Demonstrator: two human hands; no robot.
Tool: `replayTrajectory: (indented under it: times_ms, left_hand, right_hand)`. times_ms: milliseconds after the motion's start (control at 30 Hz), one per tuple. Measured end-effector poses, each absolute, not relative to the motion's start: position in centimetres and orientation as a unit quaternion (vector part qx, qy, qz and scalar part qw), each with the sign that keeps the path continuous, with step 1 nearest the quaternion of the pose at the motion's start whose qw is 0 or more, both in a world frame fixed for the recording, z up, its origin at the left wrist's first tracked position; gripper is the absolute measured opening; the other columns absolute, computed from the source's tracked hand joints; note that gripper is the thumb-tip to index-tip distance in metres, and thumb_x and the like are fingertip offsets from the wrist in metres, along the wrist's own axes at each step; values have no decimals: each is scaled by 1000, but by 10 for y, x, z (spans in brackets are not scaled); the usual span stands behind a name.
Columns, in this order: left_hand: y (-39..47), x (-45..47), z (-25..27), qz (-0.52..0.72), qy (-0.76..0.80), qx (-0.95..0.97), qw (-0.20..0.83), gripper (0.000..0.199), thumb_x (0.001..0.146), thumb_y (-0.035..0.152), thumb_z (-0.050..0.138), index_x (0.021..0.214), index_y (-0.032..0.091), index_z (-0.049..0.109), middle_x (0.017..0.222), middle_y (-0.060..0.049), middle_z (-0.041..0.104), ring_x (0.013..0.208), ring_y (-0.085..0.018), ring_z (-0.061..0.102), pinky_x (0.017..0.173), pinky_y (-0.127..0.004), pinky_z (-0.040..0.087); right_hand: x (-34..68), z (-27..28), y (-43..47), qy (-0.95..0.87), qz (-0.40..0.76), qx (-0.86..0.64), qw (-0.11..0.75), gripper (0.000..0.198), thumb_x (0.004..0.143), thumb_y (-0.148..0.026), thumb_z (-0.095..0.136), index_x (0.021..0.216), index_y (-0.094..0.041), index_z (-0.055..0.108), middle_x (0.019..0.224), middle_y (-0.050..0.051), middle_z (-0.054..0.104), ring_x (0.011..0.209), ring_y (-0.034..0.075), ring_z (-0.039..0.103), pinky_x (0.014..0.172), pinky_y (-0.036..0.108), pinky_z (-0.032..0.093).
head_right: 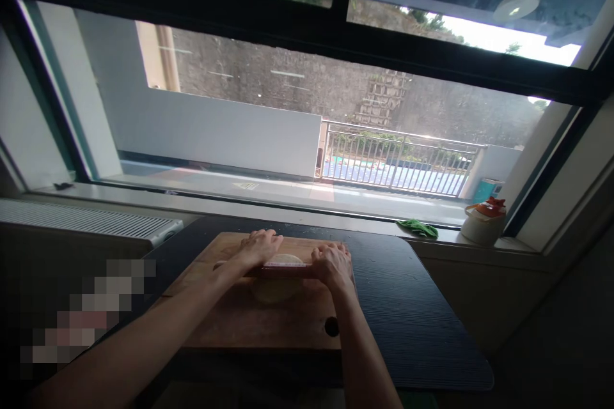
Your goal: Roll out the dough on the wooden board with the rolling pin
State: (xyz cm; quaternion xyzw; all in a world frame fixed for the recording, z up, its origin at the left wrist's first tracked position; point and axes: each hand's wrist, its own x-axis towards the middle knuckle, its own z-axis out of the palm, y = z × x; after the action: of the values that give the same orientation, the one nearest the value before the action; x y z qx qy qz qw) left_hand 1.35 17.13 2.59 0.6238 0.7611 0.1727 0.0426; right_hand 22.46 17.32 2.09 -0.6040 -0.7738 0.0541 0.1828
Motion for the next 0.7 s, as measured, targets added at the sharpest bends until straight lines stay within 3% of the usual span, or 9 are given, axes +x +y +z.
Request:
replayTrajectory:
  times_ms: [167, 400, 700]
  left_hand:
    - [156, 18, 24, 157, 763, 626, 28, 49, 86, 55, 33, 103, 18, 60, 112, -13, 62, 105, -29, 52, 89, -45, 38]
    - [125, 28, 19, 161, 741, 651, -16, 48, 88, 53, 34, 109, 19, 61, 122, -14, 58, 117, -32, 43, 100, -52, 26]
    - [150, 25, 32, 154, 752, 641, 7, 45, 87, 51, 35, 102, 17, 60, 112, -14, 61, 111, -30, 50, 94, -46, 35]
  right_hand:
    - [230, 16, 145, -792, 35, -581, 187, 43, 93, -39, 27, 86, -24, 66, 103, 4, 63, 99, 19, 48, 84, 33, 31]
    - [236, 9, 100, -804, -29, -542, 245, 43, 96, -38, 25, 85, -25, 65, 98, 3, 62, 100, 18, 47, 88, 32, 28]
    - [228, 14, 142, -781, 9, -591, 202, 43, 93, -37, 28, 83, -24, 67, 102, 6, 63, 99, 21, 49, 86, 35, 29]
